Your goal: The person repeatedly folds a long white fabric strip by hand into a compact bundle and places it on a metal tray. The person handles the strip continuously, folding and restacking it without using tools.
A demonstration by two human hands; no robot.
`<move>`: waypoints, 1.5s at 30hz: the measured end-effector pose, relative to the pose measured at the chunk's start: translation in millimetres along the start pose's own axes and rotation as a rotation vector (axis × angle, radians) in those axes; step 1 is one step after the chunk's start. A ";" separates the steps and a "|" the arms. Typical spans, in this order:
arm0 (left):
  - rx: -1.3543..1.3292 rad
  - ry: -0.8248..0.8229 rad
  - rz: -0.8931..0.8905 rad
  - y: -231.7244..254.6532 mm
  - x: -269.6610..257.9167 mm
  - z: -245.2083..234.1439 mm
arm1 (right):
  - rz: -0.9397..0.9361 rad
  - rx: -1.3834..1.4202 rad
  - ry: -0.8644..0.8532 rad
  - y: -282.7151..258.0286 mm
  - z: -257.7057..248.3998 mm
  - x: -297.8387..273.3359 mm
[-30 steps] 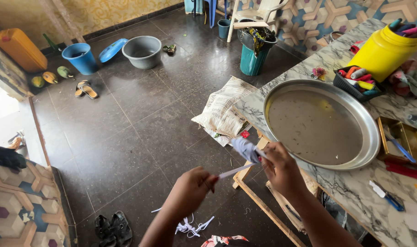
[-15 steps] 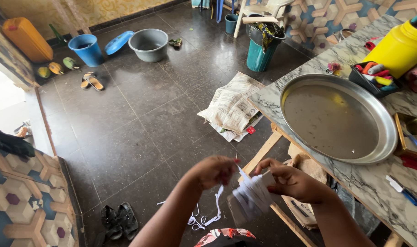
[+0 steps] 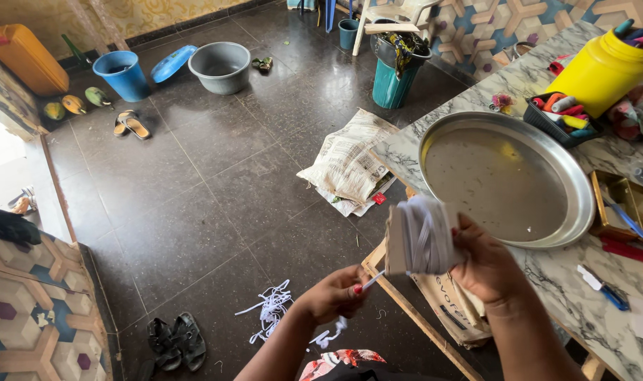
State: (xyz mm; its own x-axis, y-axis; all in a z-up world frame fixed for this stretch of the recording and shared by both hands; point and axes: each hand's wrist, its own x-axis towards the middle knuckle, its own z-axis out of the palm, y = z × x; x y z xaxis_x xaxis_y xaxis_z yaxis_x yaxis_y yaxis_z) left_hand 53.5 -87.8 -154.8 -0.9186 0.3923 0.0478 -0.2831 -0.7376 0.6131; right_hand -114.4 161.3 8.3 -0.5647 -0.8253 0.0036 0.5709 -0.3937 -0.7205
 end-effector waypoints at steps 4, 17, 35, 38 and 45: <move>0.308 0.295 -0.125 -29.4 -15.2 -57.9 | -0.072 -0.133 0.096 -20.0 0.1 -1.2; 0.661 0.580 0.606 -28.6 106.8 106.6 | -0.143 -0.352 0.129 -4.1 -2.1 -0.1; 0.290 0.662 0.159 78.8 103.4 130.8 | 0.153 -0.906 -0.257 -51.6 -67.4 -33.2; 0.328 0.555 -0.053 50.2 117.5 119.8 | 0.073 -0.561 -0.115 -56.7 -74.4 -34.6; 0.211 0.241 0.113 -13.4 123.2 131.4 | -0.164 -0.216 0.027 -56.1 -83.5 -20.2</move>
State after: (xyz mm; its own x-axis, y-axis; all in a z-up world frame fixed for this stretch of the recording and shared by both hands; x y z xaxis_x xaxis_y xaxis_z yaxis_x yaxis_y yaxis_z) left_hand -19.7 42.6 -53.5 -0.9868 0.1546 -0.0481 -0.1358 -0.6288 0.7656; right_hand -184.7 233.8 -9.3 -0.6564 -0.7454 0.1160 0.3316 -0.4232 -0.8432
